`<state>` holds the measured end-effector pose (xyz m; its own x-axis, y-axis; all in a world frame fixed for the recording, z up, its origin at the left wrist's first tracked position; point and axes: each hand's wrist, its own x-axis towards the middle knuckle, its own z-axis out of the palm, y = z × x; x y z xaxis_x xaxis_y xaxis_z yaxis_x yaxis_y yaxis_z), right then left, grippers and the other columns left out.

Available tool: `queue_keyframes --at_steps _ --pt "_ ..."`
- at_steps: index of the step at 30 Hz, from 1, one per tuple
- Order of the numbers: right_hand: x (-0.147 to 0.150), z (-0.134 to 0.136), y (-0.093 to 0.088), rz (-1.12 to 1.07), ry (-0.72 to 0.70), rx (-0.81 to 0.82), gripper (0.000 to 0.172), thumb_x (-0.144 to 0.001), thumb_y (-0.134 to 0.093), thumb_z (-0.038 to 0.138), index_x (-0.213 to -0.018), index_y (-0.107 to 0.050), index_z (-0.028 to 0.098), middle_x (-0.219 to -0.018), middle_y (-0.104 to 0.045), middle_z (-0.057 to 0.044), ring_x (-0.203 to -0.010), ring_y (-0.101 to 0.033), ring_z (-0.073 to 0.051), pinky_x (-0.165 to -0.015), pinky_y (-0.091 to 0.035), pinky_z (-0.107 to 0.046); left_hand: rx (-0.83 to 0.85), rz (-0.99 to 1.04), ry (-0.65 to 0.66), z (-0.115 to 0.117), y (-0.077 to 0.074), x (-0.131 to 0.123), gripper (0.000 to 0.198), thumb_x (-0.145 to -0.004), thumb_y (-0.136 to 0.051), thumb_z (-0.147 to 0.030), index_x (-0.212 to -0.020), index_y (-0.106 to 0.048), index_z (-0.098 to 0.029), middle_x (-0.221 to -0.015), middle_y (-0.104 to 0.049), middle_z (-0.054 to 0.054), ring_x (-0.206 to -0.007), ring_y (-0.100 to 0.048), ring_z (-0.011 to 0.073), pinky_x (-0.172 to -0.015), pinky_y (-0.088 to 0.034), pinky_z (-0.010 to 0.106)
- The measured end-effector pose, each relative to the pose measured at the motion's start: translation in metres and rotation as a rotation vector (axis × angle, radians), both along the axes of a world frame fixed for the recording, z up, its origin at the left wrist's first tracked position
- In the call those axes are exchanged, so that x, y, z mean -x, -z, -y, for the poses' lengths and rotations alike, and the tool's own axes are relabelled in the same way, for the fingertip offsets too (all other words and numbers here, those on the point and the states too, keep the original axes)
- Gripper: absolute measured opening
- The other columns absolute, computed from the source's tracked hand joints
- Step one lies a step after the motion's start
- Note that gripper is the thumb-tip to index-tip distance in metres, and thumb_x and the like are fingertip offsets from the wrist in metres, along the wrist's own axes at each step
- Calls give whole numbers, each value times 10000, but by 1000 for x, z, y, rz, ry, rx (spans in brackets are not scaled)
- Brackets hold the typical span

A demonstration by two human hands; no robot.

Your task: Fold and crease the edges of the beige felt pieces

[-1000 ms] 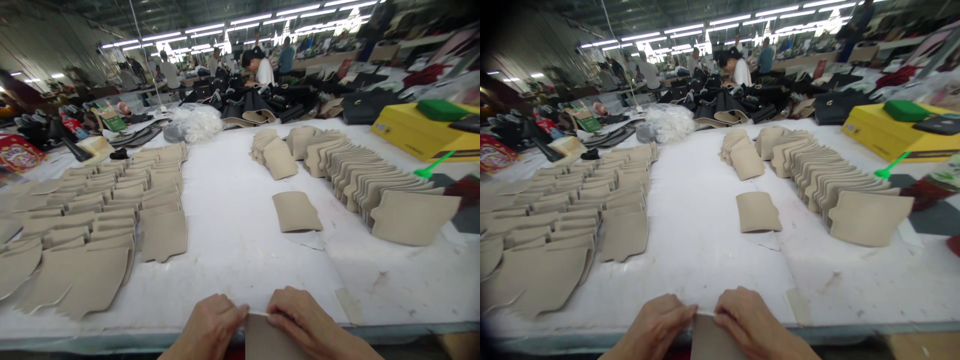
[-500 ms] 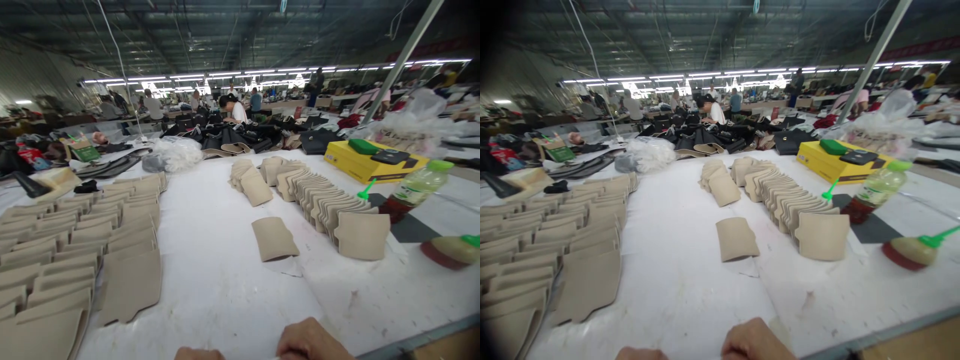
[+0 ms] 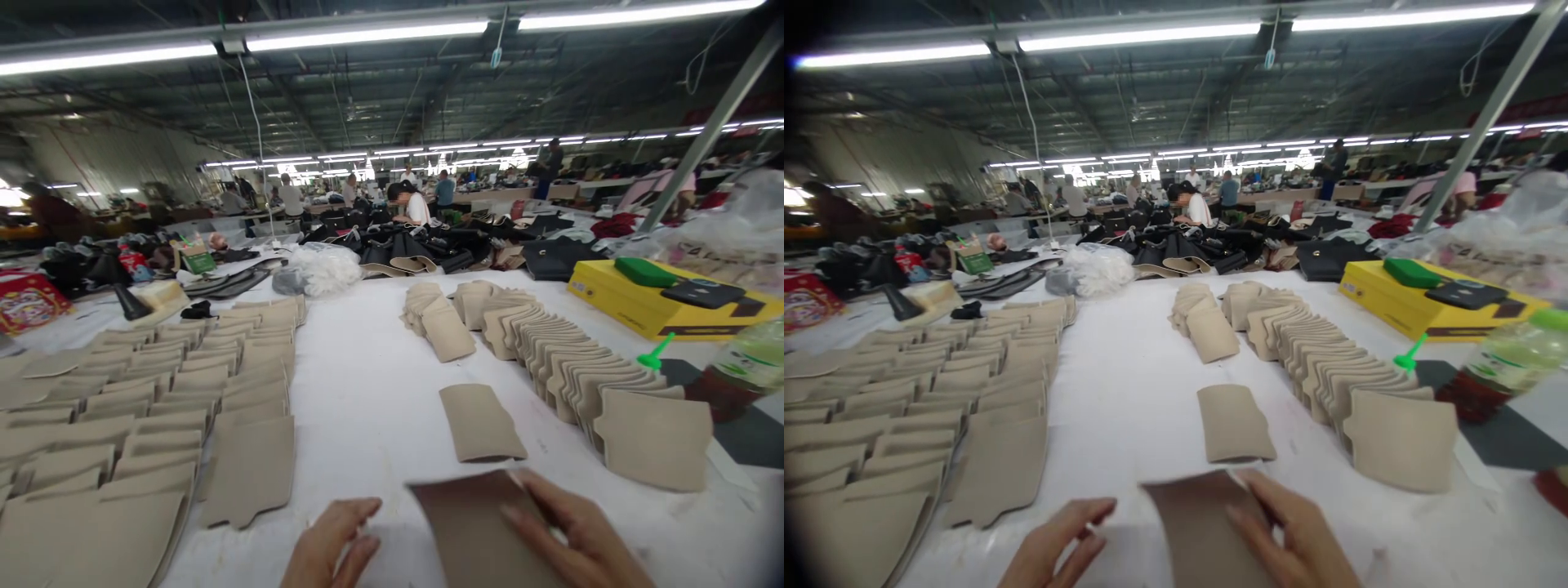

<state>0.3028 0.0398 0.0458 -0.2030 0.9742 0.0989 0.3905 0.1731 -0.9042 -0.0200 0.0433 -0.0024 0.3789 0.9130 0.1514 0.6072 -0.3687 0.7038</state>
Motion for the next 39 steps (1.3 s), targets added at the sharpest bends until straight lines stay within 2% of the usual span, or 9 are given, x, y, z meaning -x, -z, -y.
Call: queue_keyframes --at_steps 2,5,10,13,18,24,29,34,39 --pt "-18 -18 -9 357 204 -445 311 -964 -507 414 -1222 -639 301 -1067 -670 -46 -923 -644 -254 -768 -508 -313 -390 -245 -236 -5 10 29 422 -948 -456 -459 -1304 -578 -269 -1261 -609 104 -1163 -558 271 -985 -476 406" --pt "-32 -46 2 775 291 -829 347 -981 -419 245 -1260 -618 298 -985 -658 -70 -851 -628 -254 -755 -492 -379 -592 -580 -521 -10 36 78 582 -888 -487 -524 -1376 -517 -208 -1437 -424 177 -1340 -343 411 -1036 -377 592" --pt "-29 -77 64 1036 33 -750 469 -832 -565 193 -1298 -569 247 -1228 -612 -136 -1049 -593 -318 -813 -532 -451 -386 -790 -638 -12 87 128 673 -831 -540 -564 -1397 -495 -203 -1421 -437 193 -1303 -370 466 -967 -425 574" --pt "-32 -92 89 1084 92 -746 708 -790 -605 234 -1461 -381 218 -1425 -454 -184 -1253 -461 -368 -949 -473 -549 -350 -825 -625 -14 87 131 620 -874 -514 -525 -1392 -500 -184 -1372 -502 178 -1230 -468 402 -945 -458 512" --pt "-44 -124 98 1178 0 -773 712 -718 -430 12 -1415 -469 152 -1392 -503 -189 -1249 -496 -336 -913 -527 -455 -317 -940 -579 -22 37 111 415 -882 -497 -158 -1288 -583 -145 -1159 -614 161 -1071 -569 310 -888 -479 437" --pt "-29 -159 61 1098 18 -953 570 -812 -297 14 -1257 -633 136 -1252 -621 -189 -1052 -626 -365 -839 -521 -557 -330 -930 -526 -28 3 93 314 -883 -427 -29 -1113 -628 -103 -960 -649 118 -899 -616 258 -778 -504 378" --pt "25 -148 61 1032 -30 -929 619 -810 -269 -3 -1346 -551 128 -1377 -531 -183 -1229 -519 -345 -1011 -382 -606 -475 -829 -402 -2 21 49 360 -886 -452 -39 -1218 -553 -134 -1093 -647 97 -954 -603 225 -810 -492 346" --pt "55 -123 68 917 -259 -596 522 -869 -427 281 -1361 -524 139 -1414 -490 -184 -1293 -439 -379 -1031 -308 -678 -1051 -469 -338 29 58 -11 284 -886 -382 -52 -971 -638 -139 -866 -672 76 -738 -597 196 -643 -412 323" --pt "86 -85 32 578 -258 -172 428 -936 -385 373 -1245 -578 149 -1213 -622 -153 -1111 -563 -305 -968 -409 -481 -997 -430 -340 48 72 -37 297 -913 -377 -95 -989 -660 -138 -897 -693 93 -788 -620 208 -708 -424 344"
